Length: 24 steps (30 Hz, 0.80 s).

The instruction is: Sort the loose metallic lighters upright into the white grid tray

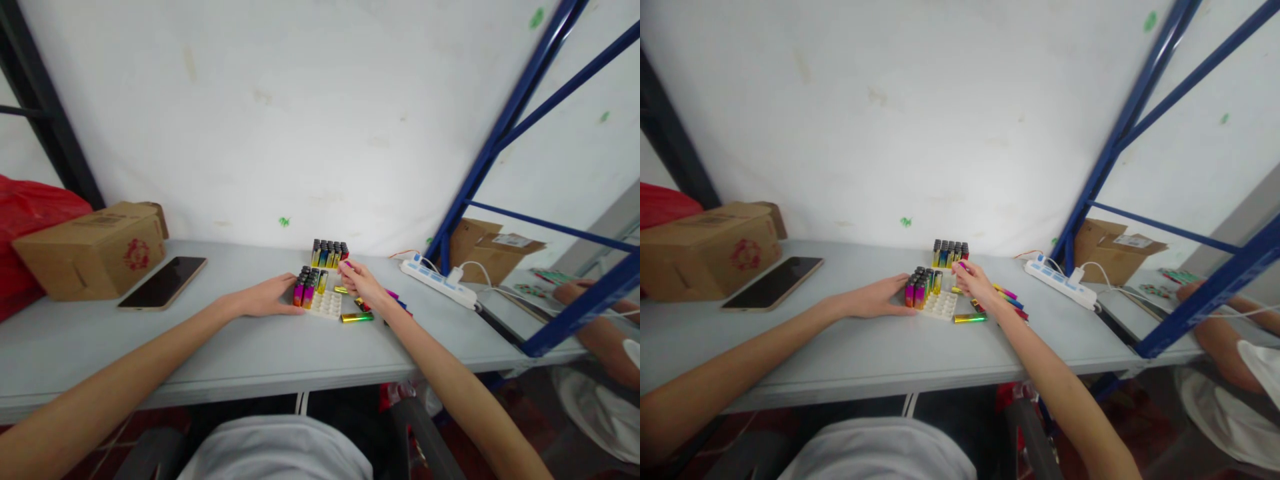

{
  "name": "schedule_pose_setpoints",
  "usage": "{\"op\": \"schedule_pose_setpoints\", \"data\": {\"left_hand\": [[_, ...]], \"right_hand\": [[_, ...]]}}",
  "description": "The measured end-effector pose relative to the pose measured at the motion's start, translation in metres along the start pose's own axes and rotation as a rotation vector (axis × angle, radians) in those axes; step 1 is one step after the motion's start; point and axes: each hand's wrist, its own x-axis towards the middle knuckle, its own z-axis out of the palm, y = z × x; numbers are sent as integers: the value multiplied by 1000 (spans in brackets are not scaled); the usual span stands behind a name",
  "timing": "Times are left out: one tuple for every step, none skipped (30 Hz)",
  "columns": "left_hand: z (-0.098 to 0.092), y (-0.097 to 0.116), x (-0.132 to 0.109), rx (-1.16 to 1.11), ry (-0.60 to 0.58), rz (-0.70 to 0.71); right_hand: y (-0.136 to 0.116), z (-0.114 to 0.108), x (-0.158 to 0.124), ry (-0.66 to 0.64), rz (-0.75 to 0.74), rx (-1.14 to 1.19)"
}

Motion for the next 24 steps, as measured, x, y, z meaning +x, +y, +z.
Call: {"op": "schedule_pose_setpoints", "data": {"left_hand": [[0,0,0,-2,-1,-4],[0,0,0,-5,1,-5],[0,0,0,-9,7,-2],[0,0,-1,-14,13,2],[0,0,-1,-19,18,8],[0,1,-1,-21,19,14],[-1,1,-1,-20,18,15],[-1,1,-1,-15,15,14],[-1,1,-1,-10,9,9],[-1,1,-1,-5,4,4],[-1,1,-1,-1,1,0],[-1,1,-1,2,-2,0],[-1,1,-1,2,-3,3],[-1,1,-1,1,-3,8],[-1,0,-1,-1,-2,12],[-1,0,-1,-4,1,14],[-1,1,-1,-9,4,15],[0,1,-1,-16,9,18],[0,1,-1,-23,14,22],[0,1,-1,-28,21,29],[0,1,-2,-31,26,36],[0,2,-2,-30,28,41],[0,1,-2,-26,27,41],[0,1,-1,-22,26,38]], "right_hand": [[2,2,1,46,6,-23],[4,3,2,97,-1,-56],[6,3,2,147,-23,-109],[8,3,3,196,-59,-188],[10,3,4,246,-106,-289],[12,2,5,297,-158,-398],[13,1,5,347,-202,-500],[14,0,5,388,-234,-584],[14,-1,5,418,-252,-643],[14,-1,5,434,-261,-679],[13,-2,4,439,-266,-698],[12,-2,4,437,-272,-710],[12,-2,3,431,-282,-720],[11,-1,1,417,-298,-727],[10,0,0,394,-316,-728],[9,1,-2,362,-330,-720],[8,2,-3,316,-336,-702],[6,4,-4,260,-335,-676],[5,5,-6,196,-329,-644],[4,6,-6,135,-328,-616],[3,7,-7,86,-341,-606],[2,8,-7,56,-370,-621],[2,8,-7,51,-408,-662],[2,9,-6,60,-441,-724]]}}
